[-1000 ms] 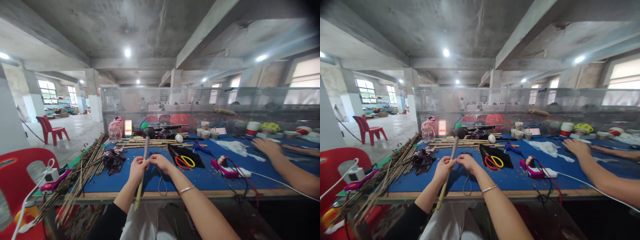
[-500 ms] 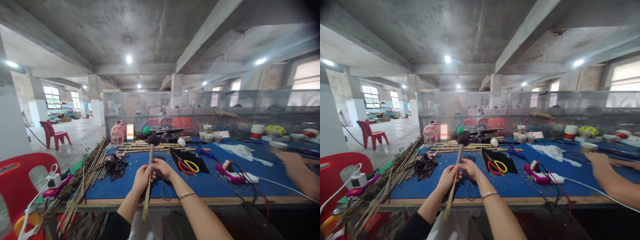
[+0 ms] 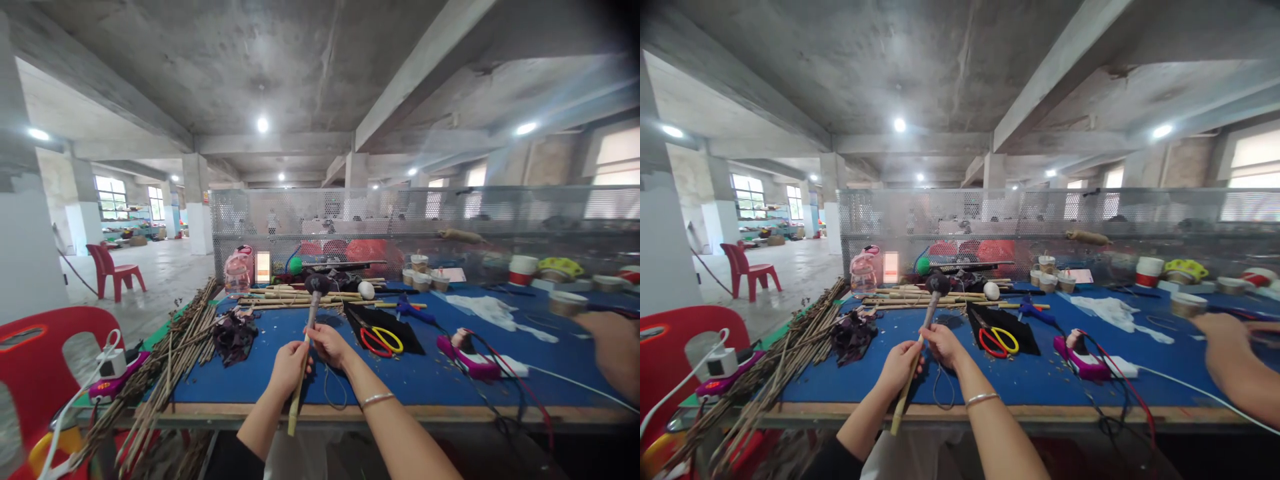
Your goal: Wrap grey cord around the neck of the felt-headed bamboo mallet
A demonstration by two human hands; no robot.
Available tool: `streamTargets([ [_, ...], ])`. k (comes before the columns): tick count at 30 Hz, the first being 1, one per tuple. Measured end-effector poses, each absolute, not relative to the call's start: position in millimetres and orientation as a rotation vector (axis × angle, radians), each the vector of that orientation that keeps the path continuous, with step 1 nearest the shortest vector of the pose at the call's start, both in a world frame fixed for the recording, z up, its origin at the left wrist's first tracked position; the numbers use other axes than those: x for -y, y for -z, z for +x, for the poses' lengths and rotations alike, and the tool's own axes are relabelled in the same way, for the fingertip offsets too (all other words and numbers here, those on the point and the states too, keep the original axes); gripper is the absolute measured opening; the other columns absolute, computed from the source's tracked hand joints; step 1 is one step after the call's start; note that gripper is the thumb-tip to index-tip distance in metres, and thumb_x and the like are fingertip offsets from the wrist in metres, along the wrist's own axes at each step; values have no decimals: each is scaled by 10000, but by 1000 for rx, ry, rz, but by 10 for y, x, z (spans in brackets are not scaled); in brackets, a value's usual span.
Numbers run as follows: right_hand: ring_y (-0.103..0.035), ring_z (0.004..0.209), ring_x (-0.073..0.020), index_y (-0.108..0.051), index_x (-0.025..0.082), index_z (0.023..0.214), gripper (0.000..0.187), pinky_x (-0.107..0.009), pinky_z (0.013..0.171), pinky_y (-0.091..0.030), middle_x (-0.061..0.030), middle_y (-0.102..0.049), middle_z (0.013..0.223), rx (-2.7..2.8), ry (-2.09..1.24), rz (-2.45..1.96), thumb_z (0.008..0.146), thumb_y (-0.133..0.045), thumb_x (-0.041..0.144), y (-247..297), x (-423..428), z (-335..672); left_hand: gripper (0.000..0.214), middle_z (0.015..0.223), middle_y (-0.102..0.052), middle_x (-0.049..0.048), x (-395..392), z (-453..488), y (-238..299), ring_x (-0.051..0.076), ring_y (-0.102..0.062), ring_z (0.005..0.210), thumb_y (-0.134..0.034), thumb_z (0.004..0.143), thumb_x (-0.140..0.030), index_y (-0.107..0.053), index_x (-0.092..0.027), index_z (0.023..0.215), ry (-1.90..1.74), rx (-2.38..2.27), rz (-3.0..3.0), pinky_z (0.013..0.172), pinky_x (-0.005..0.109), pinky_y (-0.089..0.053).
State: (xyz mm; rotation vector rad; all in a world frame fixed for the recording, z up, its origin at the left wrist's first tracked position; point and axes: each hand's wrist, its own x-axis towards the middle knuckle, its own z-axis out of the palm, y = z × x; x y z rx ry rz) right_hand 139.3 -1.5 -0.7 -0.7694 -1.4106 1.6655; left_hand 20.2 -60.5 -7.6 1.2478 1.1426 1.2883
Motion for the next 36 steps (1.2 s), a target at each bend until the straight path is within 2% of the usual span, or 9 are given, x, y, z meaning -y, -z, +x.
streamTargets([
  [5,-287,324,-28,-479,146,688,371,-188,351,-163,83,-415,419,1440,-1607,-757,600,-692,437,66,8,1373,292,512,-499,-35,612,198,81,64,-422,437,-643,622,-406,-542,-137,673,-1495,-1248,1359,424,176,-331],
  [10,-165,279,-22,-469,166,725,347,-191,323,-75,126,-303,351,1495,-1611,-779,651,-645,456,72,15,1364,359,516,-543,-7,587,164,92,75,-433,384,-568,658,-497,-528,-141,646,-1366,-1188,1235,386,199,-341],
  [15,-173,265,-24,-457,170,695,339,-200,310,-55,121,-308,342,1502,-1599,-789,646,-647,446,51,32,1356,383,511,-532,-15,574,182,132,84,-456,392,-537,675,-532,-506,-151,669,-1369,-1144,1210,382,196,-351],
  [18,-208,279,-13,-465,155,682,351,-201,319,-73,89,-413,408,1486,-1594,-796,619,-666,436,46,46,1341,317,509,-495,-43,579,198,149,78,-440,415,-590,668,-455,-524,-151,735,-1451,-1159,1304,403,186,-345],
  [22,-273,312,-18,-473,145,679,373,-197,340,-122,59,-476,467,1483,-1585,-801,584,-691,432,51,49,1317,220,555,-526,-29,562,184,148,88,-472,506,-679,587,-286,-535,-148,679,-1556,-1269,1379,500,192,-376],
  [25,-300,328,-24,-457,153,670,374,-194,347,-138,66,-458,458,1440,-1596,-764,576,-701,420,48,38,1308,192,565,-549,-6,543,169,144,101,-476,509,-642,624,-311,-559,-141,658,-1506,-1306,1378,492,205,-375],
  [30,-182,268,-24,-473,168,743,333,-207,320,-56,113,-350,377,1483,-1642,-791,652,-639,442,23,28,1327,266,476,-457,-51,543,188,137,92,-409,401,-586,667,-422,-536,-160,676,-1420,-1217,1236,394,211,-347],
  [34,-163,264,-21,-437,179,693,344,-206,322,-49,120,-324,355,1483,-1628,-801,643,-645,448,1,49,1332,278,476,-466,-41,554,188,137,98,-429,406,-573,678,-436,-529,-164,644,-1401,-1219,1251,392,211,-344],
  [36,-198,281,-20,-425,177,668,364,-199,331,-77,112,-343,376,1459,-1630,-787,616,-670,441,6,47,1325,270,495,-486,-34,551,179,149,100,-450,439,-598,661,-424,-549,-158,659,-1444,-1222,1284,422,208,-353],
])
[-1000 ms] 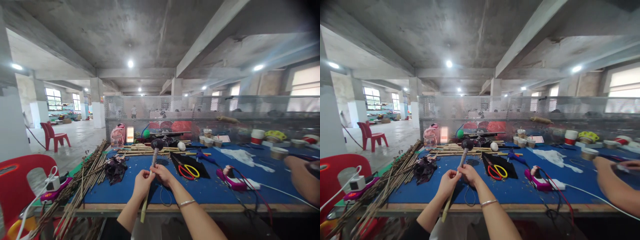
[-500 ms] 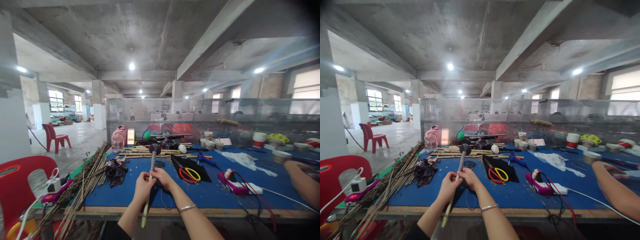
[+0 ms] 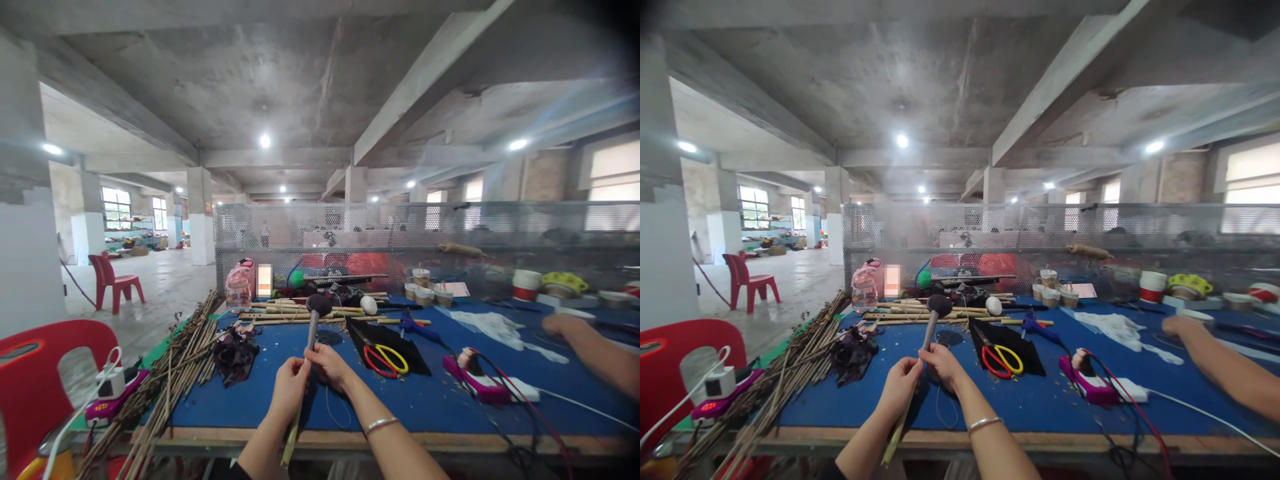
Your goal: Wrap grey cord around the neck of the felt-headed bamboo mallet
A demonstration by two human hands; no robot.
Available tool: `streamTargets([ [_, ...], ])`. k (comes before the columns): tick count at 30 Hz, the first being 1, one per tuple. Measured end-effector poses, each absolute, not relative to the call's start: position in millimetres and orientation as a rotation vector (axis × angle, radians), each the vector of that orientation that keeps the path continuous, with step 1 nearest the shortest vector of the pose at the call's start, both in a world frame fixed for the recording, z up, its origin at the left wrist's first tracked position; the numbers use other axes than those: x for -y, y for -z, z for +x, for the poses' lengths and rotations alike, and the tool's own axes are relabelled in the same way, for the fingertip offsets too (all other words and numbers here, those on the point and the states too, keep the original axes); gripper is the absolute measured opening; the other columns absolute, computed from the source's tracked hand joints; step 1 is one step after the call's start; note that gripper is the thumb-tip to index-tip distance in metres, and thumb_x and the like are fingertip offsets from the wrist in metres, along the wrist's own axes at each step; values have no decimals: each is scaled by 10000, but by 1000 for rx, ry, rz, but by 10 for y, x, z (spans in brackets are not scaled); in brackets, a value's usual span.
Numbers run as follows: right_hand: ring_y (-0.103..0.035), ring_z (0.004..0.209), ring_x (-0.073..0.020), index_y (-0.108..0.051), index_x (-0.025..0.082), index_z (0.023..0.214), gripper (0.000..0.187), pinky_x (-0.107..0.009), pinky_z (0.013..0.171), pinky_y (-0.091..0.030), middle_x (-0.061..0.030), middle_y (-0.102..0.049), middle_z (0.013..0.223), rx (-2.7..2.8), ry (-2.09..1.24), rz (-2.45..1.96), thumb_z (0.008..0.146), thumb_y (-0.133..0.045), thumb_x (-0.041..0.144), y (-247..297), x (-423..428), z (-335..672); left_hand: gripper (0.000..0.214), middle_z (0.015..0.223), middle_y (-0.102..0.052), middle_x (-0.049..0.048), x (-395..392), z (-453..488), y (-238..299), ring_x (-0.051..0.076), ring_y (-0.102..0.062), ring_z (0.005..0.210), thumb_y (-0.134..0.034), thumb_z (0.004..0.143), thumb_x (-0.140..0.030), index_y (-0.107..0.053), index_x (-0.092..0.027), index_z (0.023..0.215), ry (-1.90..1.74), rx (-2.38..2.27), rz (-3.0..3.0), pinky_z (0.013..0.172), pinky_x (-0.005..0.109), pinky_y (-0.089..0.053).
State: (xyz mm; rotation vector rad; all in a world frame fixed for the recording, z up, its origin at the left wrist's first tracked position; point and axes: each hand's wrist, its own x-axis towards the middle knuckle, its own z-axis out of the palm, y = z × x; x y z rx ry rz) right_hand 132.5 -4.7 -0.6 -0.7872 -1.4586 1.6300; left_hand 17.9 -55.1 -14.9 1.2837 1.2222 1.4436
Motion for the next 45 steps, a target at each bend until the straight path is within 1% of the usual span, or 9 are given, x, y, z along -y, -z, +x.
streamTargets([
  [4,-278,329,-22,-444,164,678,397,-190,358,-140,83,-421,451,1424,-1629,-772,572,-704,446,56,3,1321,273,550,-538,-19,534,170,176,93,-467,486,-671,595,-375,-565,-143,691,-1549,-1199,1296,474,201,-361],
  [10,-153,284,-23,-491,168,782,364,-192,333,-70,125,-307,355,1457,-1659,-777,637,-658,457,74,-20,1355,361,509,-507,-24,539,171,130,95,-433,415,-603,623,-496,-571,-139,669,-1406,-1170,1209,407,221,-372],
  [15,-153,274,-23,-453,177,711,342,-196,322,-50,127,-292,342,1439,-1633,-781,634,-668,432,46,33,1358,381,537,-514,-20,564,173,128,88,-450,428,-580,643,-517,-561,-138,677,-1384,-1132,1223,414,207,-378],
  [19,-224,293,-14,-447,165,700,372,-191,333,-89,98,-397,413,1393,-1640,-773,594,-700,415,55,50,1349,327,519,-485,-48,578,183,148,71,-423,426,-641,624,-427,-562,-139,757,-1470,-1154,1286,418,182,-341],
  [22,-250,308,-16,-454,158,697,377,-194,338,-98,87,-420,437,1372,-1636,-790,581,-710,408,69,44,1353,283,525,-517,-35,585,180,136,76,-452,463,-706,557,-337,-561,-137,694,-1536,-1222,1304,454,179,-345],
  [29,-157,297,-22,-512,149,814,386,-198,323,-50,126,-293,364,1389,-1669,-746,623,-671,444,37,62,1380,370,483,-501,-34,574,166,117,78,-427,391,-626,603,-491,-564,-133,671,-1392,-1129,1213,395,203,-346],
  [34,-151,283,-15,-434,175,670,362,-197,323,-52,130,-273,349,1406,-1655,-750,620,-682,434,40,55,1372,385,527,-534,-17,568,154,114,84,-448,412,-599,608,-520,-538,-142,652,-1320,-1080,1177,403,209,-354],
  [38,-191,299,-12,-434,166,652,366,-193,334,-84,117,-318,372,1393,-1627,-716,599,-708,404,85,18,1356,361,536,-523,-23,583,138,97,72,-428,440,-643,601,-467,-571,-125,692,-1417,-1137,1285,434,197,-342],
  [45,-150,297,-17,-511,157,822,392,-197,326,-35,129,-292,376,1386,-1707,-720,601,-701,420,5,97,1377,399,493,-504,-27,548,114,132,76,-420,406,-592,632,-524,-575,-127,672,-1342,-1068,1234,422,208,-345],
])
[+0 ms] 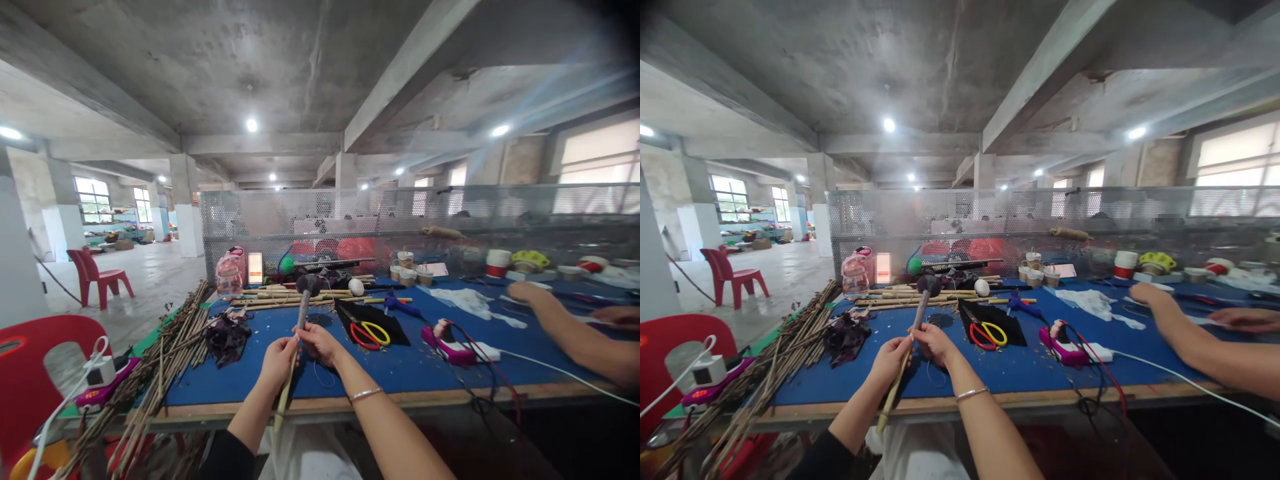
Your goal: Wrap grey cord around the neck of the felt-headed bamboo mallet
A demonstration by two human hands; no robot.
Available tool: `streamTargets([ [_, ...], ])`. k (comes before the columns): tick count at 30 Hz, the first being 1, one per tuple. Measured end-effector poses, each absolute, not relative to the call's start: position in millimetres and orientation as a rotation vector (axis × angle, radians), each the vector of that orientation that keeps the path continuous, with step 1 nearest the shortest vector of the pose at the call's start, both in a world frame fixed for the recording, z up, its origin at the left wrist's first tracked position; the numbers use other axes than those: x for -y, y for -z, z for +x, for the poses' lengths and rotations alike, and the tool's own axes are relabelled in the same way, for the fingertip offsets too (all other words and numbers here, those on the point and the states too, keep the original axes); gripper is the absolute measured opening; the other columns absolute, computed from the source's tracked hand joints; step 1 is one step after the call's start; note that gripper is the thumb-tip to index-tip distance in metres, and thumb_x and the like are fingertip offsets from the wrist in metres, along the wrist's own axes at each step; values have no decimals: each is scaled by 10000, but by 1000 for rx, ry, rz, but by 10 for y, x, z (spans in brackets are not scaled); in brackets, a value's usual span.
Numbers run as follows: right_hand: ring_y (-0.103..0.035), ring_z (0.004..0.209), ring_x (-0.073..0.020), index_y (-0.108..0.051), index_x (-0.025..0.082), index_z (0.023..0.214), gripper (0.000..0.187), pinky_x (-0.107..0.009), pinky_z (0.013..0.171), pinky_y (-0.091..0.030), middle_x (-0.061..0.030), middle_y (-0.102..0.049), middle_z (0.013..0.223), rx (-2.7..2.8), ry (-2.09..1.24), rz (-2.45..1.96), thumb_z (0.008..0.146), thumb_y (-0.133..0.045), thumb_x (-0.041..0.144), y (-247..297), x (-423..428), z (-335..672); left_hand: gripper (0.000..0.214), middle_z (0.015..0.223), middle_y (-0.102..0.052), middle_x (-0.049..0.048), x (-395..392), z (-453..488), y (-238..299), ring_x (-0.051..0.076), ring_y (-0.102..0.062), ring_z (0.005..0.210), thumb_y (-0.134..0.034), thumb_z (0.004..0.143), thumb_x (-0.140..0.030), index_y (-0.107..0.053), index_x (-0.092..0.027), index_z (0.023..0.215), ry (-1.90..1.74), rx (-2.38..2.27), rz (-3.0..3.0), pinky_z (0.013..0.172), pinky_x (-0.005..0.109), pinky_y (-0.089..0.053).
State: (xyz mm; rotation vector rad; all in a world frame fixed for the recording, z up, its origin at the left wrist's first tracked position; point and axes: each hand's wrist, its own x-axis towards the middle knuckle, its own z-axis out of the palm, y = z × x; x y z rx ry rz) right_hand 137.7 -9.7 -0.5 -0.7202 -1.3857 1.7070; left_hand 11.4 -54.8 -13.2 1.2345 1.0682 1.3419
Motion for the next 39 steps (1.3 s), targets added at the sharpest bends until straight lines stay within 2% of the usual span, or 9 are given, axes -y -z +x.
streamTargets([
  [4,-146,303,-16,-517,151,783,361,-198,329,-31,126,-287,372,1380,-1710,-741,595,-707,394,-29,136,1369,398,542,-549,-6,577,128,130,85,-455,431,-590,638,-519,-583,-126,702,-1359,-1072,1240,431,207,-355],
  [9,-280,331,-14,-531,132,759,354,-190,343,-95,65,-467,470,1332,-1709,-724,561,-734,344,-18,139,1354,352,567,-574,2,605,144,117,86,-474,468,-688,564,-433,-600,-121,701,-1492,-1217,1345,453,196,-352],
  [15,-160,313,-17,-533,155,824,353,-192,336,-37,120,-299,387,1364,-1755,-686,602,-708,365,-55,175,1408,385,531,-544,-12,641,143,65,90,-469,425,-600,625,-512,-578,-133,690,-1353,-1117,1244,408,204,-347],
  [18,-149,307,-17,-511,159,771,328,-193,327,-36,119,-295,382,1379,-1711,-710,613,-699,377,-38,155,1413,389,531,-543,-13,655,151,54,85,-460,423,-579,642,-521,-581,-135,690,-1324,-1117,1264,406,201,-335],
  [23,-171,308,-14,-488,161,741,349,-185,320,-44,112,-327,398,1374,-1687,-735,592,-712,384,-15,131,1395,351,518,-524,-27,647,133,68,67,-428,435,-678,575,-443,-585,-126,692,-1440,-1182,1360,432,188,-323],
  [27,-146,319,-16,-507,161,817,384,-179,326,-34,124,-290,397,1371,-1739,-683,587,-712,390,-51,153,1404,388,521,-522,-16,645,119,62,76,-439,413,-598,631,-513,-571,-130,688,-1317,-1129,1285,408,198,-336],
  [30,-149,320,-16,-503,163,800,375,-181,328,-36,123,-287,399,1366,-1738,-676,584,-712,387,-66,169,1410,396,556,-541,-7,653,137,58,81,-457,426,-577,645,-522,-568,-130,702,-1292,-1079,1276,410,200,-346],
  [35,-193,310,-11,-484,161,737,363,-196,326,-48,106,-348,417,1348,-1686,-738,573,-717,385,-41,171,1392,344,588,-570,1,648,168,90,85,-486,507,-694,565,-407,-589,-120,724,-1497,-1155,1378,492,195,-374],
  [39,-161,326,-14,-504,160,812,360,-194,334,-35,115,-313,418,1353,-1734,-669,599,-710,365,-25,155,1399,382,524,-549,3,632,146,112,87,-461,438,-641,601,-477,-596,-110,700,-1405,-1186,1341,433,205,-352],
])
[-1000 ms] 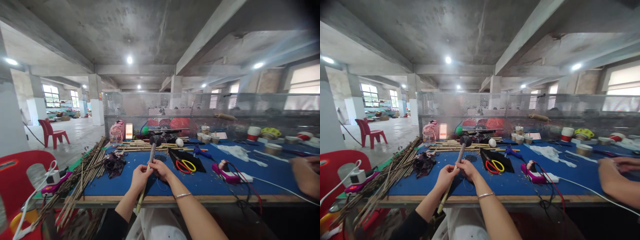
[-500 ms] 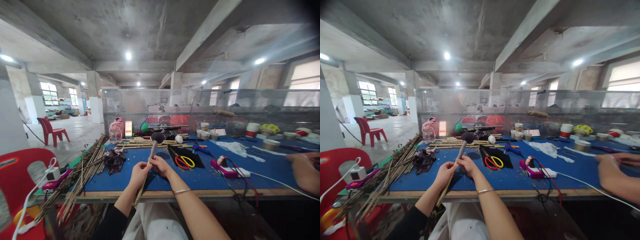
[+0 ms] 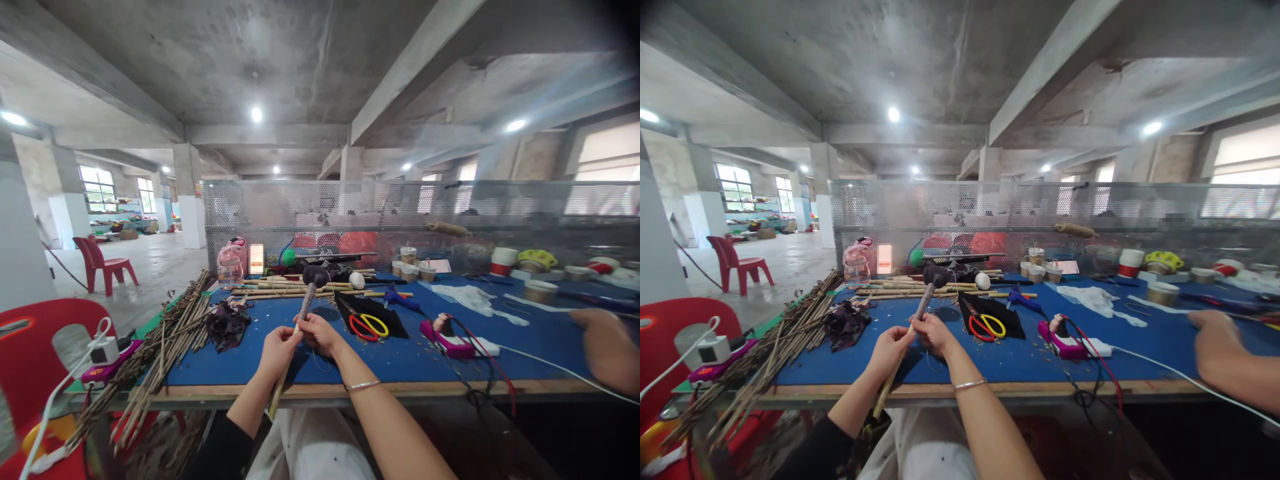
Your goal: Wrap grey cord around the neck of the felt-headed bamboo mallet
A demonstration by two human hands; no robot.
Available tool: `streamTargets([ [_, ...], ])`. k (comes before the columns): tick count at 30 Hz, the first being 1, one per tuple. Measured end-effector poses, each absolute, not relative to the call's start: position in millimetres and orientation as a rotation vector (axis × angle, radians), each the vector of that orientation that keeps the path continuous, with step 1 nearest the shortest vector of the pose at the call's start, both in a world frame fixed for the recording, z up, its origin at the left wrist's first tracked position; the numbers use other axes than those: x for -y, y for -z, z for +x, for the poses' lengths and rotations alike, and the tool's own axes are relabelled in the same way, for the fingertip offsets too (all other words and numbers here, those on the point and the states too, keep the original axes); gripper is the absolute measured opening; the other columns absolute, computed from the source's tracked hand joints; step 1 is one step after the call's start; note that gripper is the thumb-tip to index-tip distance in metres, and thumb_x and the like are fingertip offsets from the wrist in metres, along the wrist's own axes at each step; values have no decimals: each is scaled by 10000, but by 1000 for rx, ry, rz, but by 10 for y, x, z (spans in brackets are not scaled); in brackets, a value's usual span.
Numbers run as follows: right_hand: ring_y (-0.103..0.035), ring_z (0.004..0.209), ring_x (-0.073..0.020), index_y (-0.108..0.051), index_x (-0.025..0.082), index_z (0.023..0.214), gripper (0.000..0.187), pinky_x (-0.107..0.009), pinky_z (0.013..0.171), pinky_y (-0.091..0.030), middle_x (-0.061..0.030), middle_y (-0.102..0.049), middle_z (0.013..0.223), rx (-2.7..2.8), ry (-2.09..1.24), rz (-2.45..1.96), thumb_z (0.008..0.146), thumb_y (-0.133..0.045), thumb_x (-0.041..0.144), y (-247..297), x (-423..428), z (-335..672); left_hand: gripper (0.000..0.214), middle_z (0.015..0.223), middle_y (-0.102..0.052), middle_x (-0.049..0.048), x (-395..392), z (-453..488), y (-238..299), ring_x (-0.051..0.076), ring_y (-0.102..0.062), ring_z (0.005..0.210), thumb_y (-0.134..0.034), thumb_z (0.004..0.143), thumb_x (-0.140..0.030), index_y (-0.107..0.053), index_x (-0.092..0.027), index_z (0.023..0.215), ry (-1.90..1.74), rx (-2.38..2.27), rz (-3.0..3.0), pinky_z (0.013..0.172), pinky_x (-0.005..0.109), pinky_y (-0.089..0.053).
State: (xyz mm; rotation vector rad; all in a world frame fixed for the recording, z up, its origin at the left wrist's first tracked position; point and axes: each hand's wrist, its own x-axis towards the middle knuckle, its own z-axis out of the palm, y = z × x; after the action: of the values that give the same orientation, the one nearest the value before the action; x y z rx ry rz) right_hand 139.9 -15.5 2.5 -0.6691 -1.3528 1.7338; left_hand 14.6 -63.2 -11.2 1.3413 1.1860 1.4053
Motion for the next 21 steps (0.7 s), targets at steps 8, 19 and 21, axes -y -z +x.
streamTargets([
  [8,-152,351,-20,-485,166,789,323,-176,331,-43,110,-314,437,1349,-1736,-637,619,-695,343,-54,168,1433,397,558,-548,0,655,138,76,77,-449,428,-553,667,-519,-568,-123,701,-1319,-1074,1311,412,194,-324],
  [19,-139,352,-21,-479,174,826,356,-177,340,-40,121,-280,437,1346,-1760,-630,616,-697,364,-48,167,1431,411,464,-498,-23,620,129,125,96,-434,402,-515,684,-552,-553,-149,616,-1304,-1146,1294,415,210,-329],
  [21,-143,341,-18,-475,173,799,348,-180,337,-39,123,-275,429,1347,-1742,-665,616,-694,372,-37,161,1426,407,485,-516,-14,629,140,119,98,-447,428,-512,693,-542,-564,-144,623,-1362,-1178,1338,431,208,-330],
])
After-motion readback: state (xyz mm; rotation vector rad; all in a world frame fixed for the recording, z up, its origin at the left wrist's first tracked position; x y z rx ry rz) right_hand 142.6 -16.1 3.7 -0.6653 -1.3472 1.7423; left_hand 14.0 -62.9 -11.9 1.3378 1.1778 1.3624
